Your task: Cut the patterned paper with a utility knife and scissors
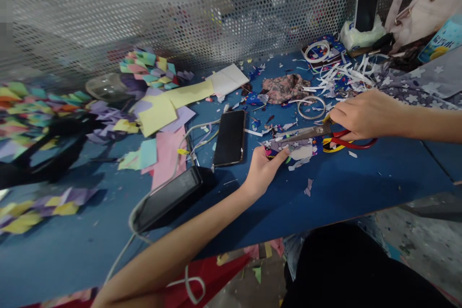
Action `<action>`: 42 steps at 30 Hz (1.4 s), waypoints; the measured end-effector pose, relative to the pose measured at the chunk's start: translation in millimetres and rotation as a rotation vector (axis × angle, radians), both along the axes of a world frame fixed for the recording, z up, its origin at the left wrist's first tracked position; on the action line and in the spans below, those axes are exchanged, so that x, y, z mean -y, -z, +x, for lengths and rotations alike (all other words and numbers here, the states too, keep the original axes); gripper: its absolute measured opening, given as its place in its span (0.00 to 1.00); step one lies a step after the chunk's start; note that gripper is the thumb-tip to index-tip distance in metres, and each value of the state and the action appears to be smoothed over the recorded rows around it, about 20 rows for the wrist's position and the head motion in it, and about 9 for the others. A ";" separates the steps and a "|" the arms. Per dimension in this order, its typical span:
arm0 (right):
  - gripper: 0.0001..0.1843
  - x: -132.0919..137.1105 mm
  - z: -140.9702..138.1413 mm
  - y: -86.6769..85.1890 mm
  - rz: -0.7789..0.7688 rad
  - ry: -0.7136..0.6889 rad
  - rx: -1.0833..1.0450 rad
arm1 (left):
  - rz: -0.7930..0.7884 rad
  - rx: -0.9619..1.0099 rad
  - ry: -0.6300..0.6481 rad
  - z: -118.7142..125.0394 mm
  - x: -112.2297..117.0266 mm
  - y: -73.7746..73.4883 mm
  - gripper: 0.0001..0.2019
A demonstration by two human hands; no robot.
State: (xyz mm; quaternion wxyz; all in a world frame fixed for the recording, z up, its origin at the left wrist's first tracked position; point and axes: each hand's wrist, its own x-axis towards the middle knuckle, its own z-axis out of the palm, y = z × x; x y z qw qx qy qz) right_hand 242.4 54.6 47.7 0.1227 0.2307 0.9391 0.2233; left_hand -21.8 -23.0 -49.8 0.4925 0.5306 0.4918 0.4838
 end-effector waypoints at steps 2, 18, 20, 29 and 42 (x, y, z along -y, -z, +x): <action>0.32 -1.8 2.3 1.9 0.011 -0.021 -0.017 | -0.005 0.009 0.008 0.4 0.1 -0.6 0.20; 0.30 0.2 -5.5 -3.6 0.041 -0.033 -0.035 | 0.002 -0.022 0.002 -1.2 -1.2 -0.7 0.17; 0.30 -0.3 -5.6 -3.2 0.040 -0.032 -0.029 | 0.001 -0.026 -0.002 -1.4 -0.9 -1.1 0.17; 0.29 -3.8 -3.3 0.2 0.010 -0.036 -0.003 | -0.048 0.007 0.010 -0.3 1.6 -2.6 0.21; 0.25 -9.3 0.1 2.1 -0.044 -0.029 -0.122 | -0.067 0.024 0.020 2.3 0.3 -8.0 0.21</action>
